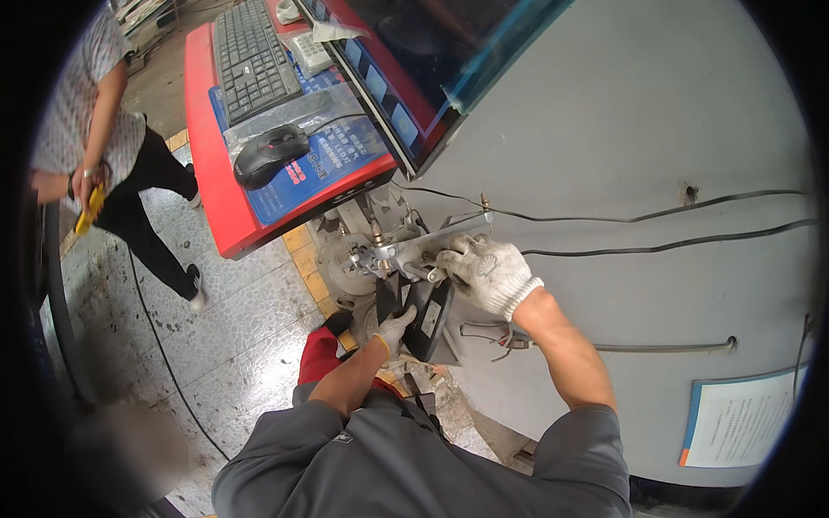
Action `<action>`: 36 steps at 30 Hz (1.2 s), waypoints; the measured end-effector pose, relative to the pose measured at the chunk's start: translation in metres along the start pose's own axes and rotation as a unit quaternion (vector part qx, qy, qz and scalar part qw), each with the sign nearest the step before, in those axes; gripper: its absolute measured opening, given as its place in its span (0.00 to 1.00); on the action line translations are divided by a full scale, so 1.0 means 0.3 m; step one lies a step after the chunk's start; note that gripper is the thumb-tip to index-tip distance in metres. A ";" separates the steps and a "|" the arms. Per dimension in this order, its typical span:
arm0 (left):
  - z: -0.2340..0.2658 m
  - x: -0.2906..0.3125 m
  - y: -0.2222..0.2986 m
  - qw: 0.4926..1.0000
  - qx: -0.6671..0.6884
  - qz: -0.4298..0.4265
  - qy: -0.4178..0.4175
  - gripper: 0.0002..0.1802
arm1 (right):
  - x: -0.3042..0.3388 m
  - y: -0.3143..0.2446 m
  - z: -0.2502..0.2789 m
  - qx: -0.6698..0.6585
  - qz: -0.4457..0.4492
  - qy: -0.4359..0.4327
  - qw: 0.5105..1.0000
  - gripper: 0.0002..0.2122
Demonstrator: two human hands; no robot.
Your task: The person attaches a wheel alignment sensor to the front wheel of a silver car, adjusts the sensor arms and clamps, and secures it to the rim. They then walk to a nearby computer console and interact with the screen.
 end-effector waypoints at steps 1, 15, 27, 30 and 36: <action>-0.002 0.008 0.018 1.000 0.006 -0.014 0.007 0.65 | 0.006 -0.005 0.000 -0.008 0.008 0.017 1.000 0.16; 0.185 0.327 0.192 0.996 -0.063 -0.055 0.028 0.55 | 0.144 -0.104 0.084 -0.072 0.077 0.137 0.985 0.18; 0.807 0.729 0.033 0.937 -0.268 0.016 0.226 0.57 | 0.148 -0.213 -0.121 -0.180 0.069 0.080 0.978 0.20; 0.908 0.911 0.018 0.880 -0.375 -0.072 0.282 0.55 | 0.125 -0.329 -0.156 -0.252 0.122 0.096 0.955 0.20; 1.116 1.193 -0.094 0.892 -0.330 0.110 0.289 0.54 | 0.098 -0.577 -0.299 -0.376 0.096 -0.028 0.921 0.25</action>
Point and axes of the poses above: each hand's wrist, its own x-axis away from the middle knuckle, its own z-axis out of the back of the hand, y = z × x, the point moved 3 cm from there along -x, towards the middle knuckle, and after that the axes turned 5 degrees about -z, right-handed, at the moved point
